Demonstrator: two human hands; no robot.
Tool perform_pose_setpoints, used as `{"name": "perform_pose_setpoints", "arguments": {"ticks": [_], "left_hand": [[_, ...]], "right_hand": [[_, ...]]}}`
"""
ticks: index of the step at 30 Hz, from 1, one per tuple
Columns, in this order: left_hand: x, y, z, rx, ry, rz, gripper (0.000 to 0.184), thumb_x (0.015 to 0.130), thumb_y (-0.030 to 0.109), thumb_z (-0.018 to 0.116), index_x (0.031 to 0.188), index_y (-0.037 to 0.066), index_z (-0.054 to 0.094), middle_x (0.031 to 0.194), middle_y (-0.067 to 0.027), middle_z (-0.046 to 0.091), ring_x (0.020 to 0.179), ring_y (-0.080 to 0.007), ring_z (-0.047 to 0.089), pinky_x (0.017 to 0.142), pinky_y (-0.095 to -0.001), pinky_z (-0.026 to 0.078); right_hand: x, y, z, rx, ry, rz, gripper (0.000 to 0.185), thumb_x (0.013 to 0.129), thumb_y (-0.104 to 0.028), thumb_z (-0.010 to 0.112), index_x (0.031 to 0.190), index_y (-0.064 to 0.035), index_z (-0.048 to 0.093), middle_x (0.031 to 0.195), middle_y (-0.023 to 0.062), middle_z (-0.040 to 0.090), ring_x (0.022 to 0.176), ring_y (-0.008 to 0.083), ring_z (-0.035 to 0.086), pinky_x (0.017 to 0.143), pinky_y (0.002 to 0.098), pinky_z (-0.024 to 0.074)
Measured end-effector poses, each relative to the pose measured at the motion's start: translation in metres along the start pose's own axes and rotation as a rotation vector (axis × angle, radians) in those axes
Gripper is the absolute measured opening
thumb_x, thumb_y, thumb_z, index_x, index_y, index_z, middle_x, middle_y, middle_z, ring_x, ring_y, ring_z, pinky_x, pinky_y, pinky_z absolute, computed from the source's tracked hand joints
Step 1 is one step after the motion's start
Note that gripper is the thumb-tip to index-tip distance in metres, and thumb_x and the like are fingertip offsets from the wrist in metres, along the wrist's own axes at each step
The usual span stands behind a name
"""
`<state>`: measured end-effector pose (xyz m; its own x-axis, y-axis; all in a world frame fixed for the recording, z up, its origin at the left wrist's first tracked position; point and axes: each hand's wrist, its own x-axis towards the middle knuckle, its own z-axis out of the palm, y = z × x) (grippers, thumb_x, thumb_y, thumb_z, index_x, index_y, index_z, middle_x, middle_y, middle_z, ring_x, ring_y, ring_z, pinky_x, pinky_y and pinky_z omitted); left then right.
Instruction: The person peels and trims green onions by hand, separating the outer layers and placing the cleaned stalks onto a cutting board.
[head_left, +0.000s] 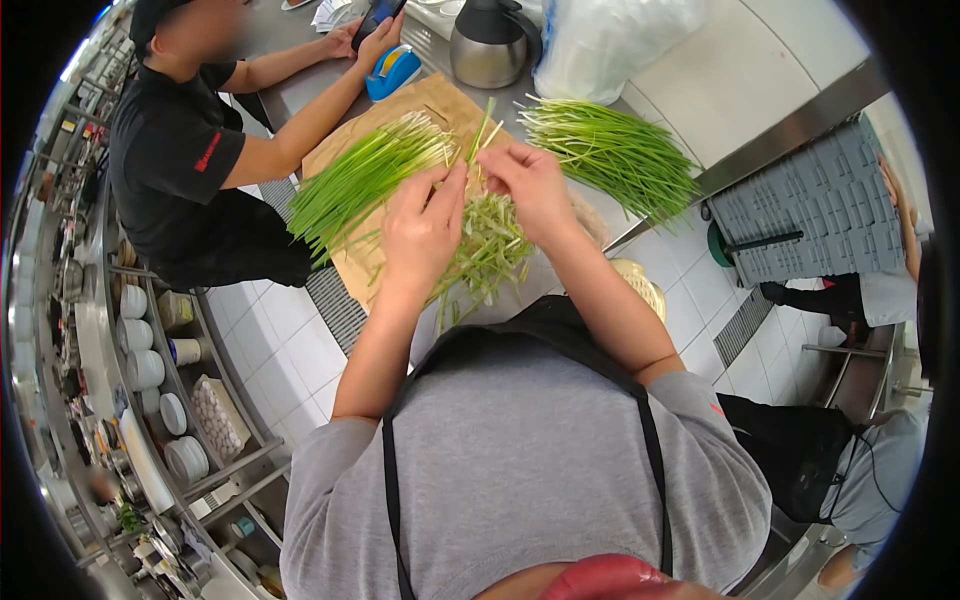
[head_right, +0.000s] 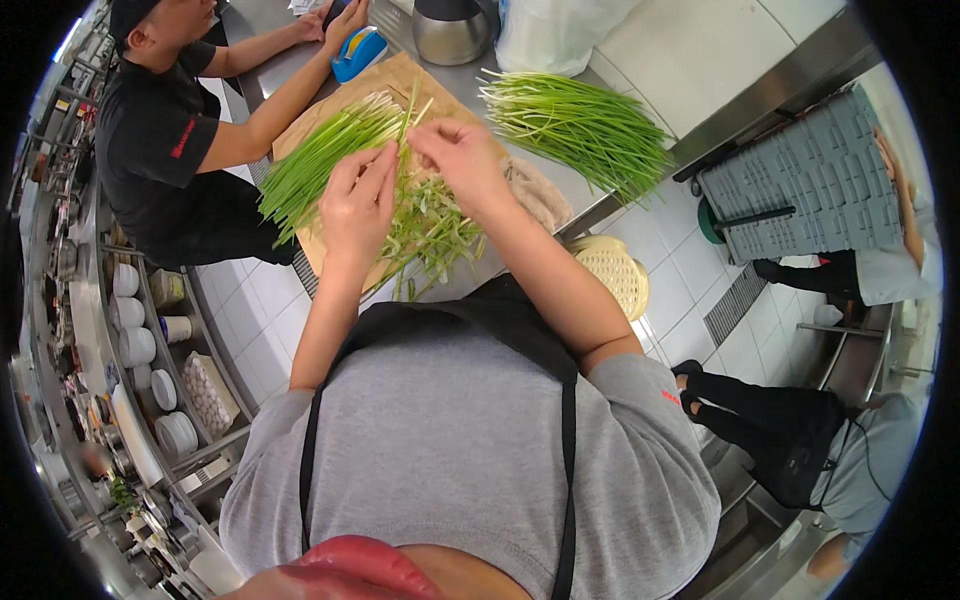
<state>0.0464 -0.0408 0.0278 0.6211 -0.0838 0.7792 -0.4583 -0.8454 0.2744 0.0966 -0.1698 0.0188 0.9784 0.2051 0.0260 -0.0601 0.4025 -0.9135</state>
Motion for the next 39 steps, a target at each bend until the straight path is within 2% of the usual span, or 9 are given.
{"name": "perform_pose_setpoints", "arguments": {"ticks": [5, 9, 12, 18, 21, 27, 30, 33, 39], "left_hand": [[0.001, 0.001, -0.007, -0.034, 0.053, 0.011, 0.018, 0.068, 0.001, 0.064, 0.086, 0.004, 0.064, 0.074, -0.0073, 0.057, 0.062, -0.0189, 0.055, 0.054, -0.0274, 0.044], [0.0, -0.005, -0.011, -0.005, 0.053, -0.032, 0.014, 0.069, 0.004, 0.064, 0.082, 0.005, 0.063, 0.075, -0.0053, 0.057, 0.067, -0.02, 0.056, 0.056, -0.0286, 0.046], [0.002, -0.006, -0.011, -0.004, 0.046, -0.045, 0.013, 0.069, 0.004, 0.064, 0.082, 0.006, 0.063, 0.075, -0.005, 0.057, 0.067, -0.0201, 0.056, 0.056, -0.0287, 0.046], [0.006, -0.003, -0.013, -0.015, 0.03, -0.019, 0.013, 0.068, 0.004, 0.064, 0.08, 0.006, 0.062, 0.075, -0.005, 0.057, 0.067, -0.02, 0.056, 0.056, -0.0292, 0.045], [0.007, -0.002, -0.015, -0.083, -0.003, -0.049, 0.012, 0.068, 0.003, 0.064, 0.08, 0.006, 0.062, 0.075, -0.0062, 0.057, 0.065, -0.0206, 0.056, 0.055, -0.0293, 0.045], [0.011, 0.002, -0.028, -0.315, -0.132, -0.342, 0.011, 0.072, 0.004, 0.062, 0.083, 0.002, 0.062, 0.072, -0.0091, 0.059, 0.057, -0.0145, 0.055, 0.051, -0.0227, 0.042], [0.007, -0.011, -0.029, -0.367, -0.15, -0.441, 0.011, 0.075, 0.006, 0.06, 0.084, 0.001, 0.061, 0.071, -0.0072, 0.06, 0.056, -0.012, 0.055, 0.05, -0.0219, 0.042], [0.003, -0.017, -0.025, -0.548, -0.198, -0.634, 0.012, 0.079, 0.008, 0.057, 0.086, -0.001, 0.06, 0.07, -0.0036, 0.06, 0.055, -0.0069, 0.052, 0.048, -0.0181, 0.039], [0.006, -0.014, -0.018, -0.849, -0.27, -0.846, 0.014, 0.082, 0.011, 0.055, 0.09, 0.0, 0.056, 0.072, -0.0051, 0.06, 0.057, -0.0082, 0.054, 0.046, -0.0183, 0.04]], "right_hand": [[0.013, -0.022, -0.017, 0.16, 0.206, -0.082, 0.01, 0.077, -0.008, 0.056, 0.073, -0.0003, 0.058, 0.061, -0.0005, 0.049, 0.052, 0.0055, 0.042, 0.05, 0.0187, 0.0337], [0.014, -0.025, -0.03, 0.182, 0.114, -0.236, 0.009, 0.079, -0.007, 0.054, 0.072, -0.0016, 0.056, 0.065, -0.0012, 0.049, 0.054, 0.0068, 0.042, 0.051, 0.0199, 0.0335], [0.003, -0.017, -0.024, -0.482, 0.032, -0.52, 0.005, 0.076, -0.007, 0.059, 0.079, -0.0036, 0.059, 0.073, 0.001, 0.051, 0.058, 0.0084, 0.045, 0.053, 0.0215, 0.0367], [0.002, -0.028, -0.012, -1.088, -0.065, -1.077, 0.021, 0.067, -0.018, 0.067, 0.088, -0.0155, 0.063, 0.096, 0.0057, 0.052, 0.09, 0.0225, 0.048, 0.079, 0.0331, 0.0367], [0.002, -0.028, -0.011, -1.053, -0.12, -1.032, 0.017, 0.066, -0.011, 0.067, 0.083, -0.0123, 0.065, 0.104, 0.0049, 0.053, 0.103, 0.0257, 0.043, 0.088, 0.0342, 0.0328], [0.016, -0.022, -0.028, -0.803, -0.088, -0.835, 0.007, 0.074, -0.013, 0.06, 0.079, -0.0089, 0.058, 0.1, 0.0044, 0.055, 0.103, 0.0253, 0.045, 0.087, 0.0337, 0.0335], [0.022, -0.022, -0.035, -0.605, 0.0, -0.777, 0.007, 0.08, -0.012, 0.054, 0.08, -0.0052, 0.055, 0.09, 0.0043, 0.057, 0.094, 0.0191, 0.05, 0.081, 0.0289, 0.0376], [0.007, -0.018, -0.028, -0.359, 0.082, -0.456, 0.011, 0.083, -0.014, 0.052, 0.081, -0.0036, 0.055, 0.081, 0.0021, 0.057, 0.081, 0.0114, 0.052, 0.071, 0.0238, 0.0401], [-0.006, -0.003, -0.004, 0.019, -0.112, -0.008, 0.013, 0.082, -0.017, 0.055, 0.087, -0.0046, 0.057, 0.07, 0.0009, 0.056, 0.063, 0.0077, 0.051, 0.058, 0.021, 0.0383]]}}
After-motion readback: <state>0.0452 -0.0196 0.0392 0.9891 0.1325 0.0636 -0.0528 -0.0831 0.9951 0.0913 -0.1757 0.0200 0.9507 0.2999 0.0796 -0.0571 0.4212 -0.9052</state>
